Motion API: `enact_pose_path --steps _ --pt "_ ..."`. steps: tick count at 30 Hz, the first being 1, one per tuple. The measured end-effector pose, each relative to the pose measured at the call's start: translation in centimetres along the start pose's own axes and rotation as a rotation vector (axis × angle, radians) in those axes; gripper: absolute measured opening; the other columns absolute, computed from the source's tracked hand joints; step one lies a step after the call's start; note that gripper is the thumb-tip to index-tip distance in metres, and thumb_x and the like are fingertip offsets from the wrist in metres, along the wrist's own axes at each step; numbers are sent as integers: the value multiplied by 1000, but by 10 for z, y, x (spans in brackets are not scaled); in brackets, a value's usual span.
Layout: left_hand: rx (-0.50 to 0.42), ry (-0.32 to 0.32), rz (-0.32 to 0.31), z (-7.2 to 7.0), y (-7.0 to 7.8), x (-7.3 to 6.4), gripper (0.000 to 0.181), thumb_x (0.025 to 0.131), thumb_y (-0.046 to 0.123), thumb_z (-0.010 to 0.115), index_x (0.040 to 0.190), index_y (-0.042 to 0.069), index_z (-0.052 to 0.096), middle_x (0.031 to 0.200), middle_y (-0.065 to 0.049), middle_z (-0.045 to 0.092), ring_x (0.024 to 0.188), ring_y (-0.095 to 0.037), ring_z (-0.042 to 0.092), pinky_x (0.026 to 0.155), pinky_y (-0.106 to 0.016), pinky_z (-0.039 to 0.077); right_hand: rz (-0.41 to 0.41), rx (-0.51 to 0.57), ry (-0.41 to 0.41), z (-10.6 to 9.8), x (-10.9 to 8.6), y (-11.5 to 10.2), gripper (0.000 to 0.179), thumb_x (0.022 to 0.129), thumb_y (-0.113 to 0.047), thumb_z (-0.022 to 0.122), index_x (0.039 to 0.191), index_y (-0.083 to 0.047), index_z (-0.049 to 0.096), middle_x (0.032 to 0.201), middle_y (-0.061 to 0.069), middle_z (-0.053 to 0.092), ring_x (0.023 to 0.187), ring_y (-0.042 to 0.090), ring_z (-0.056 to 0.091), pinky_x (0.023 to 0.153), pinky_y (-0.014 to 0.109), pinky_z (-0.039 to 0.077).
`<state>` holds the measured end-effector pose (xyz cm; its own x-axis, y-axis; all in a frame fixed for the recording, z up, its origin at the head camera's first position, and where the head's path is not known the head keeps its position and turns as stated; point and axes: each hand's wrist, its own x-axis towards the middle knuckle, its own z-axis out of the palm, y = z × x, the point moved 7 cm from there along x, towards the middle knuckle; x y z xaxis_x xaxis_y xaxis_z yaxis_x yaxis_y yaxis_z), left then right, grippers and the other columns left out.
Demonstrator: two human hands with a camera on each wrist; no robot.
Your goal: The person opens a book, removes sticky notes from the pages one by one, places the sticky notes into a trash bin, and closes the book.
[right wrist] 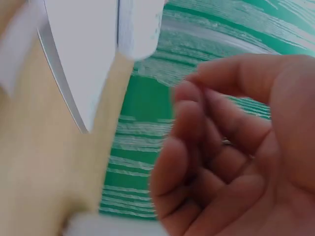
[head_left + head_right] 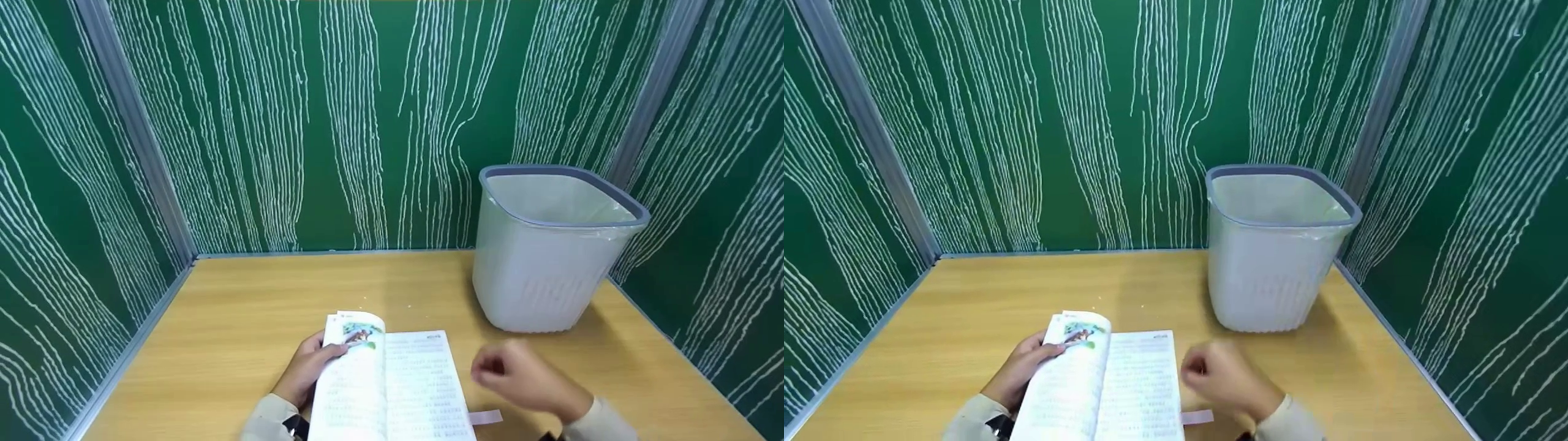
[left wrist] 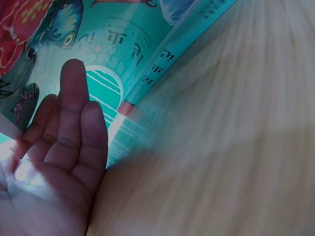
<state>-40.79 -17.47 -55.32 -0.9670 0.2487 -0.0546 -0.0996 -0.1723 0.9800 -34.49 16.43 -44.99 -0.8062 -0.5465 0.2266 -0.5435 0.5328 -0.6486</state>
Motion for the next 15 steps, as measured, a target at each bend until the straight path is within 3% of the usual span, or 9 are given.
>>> enact_pose_path --steps 7,15 --pt "17 17 -2 -2 -1 1 64 96 19 68 151 -3 43 116 -13 73 95 -23 75 83 -33 62 115 -87 -100 38 -9 16 21 88 -10 71 69 -18 76 59 -20 56 50 -4 44 45 17 38" --pt "11 8 1 -3 -3 0 63 96 20 67 150 -3 43 116 -12 73 97 -23 75 85 -34 62 225 -126 -185 54 -13 24 28 88 -17 70 61 -24 70 55 -19 50 49 1 40 45 19 32"
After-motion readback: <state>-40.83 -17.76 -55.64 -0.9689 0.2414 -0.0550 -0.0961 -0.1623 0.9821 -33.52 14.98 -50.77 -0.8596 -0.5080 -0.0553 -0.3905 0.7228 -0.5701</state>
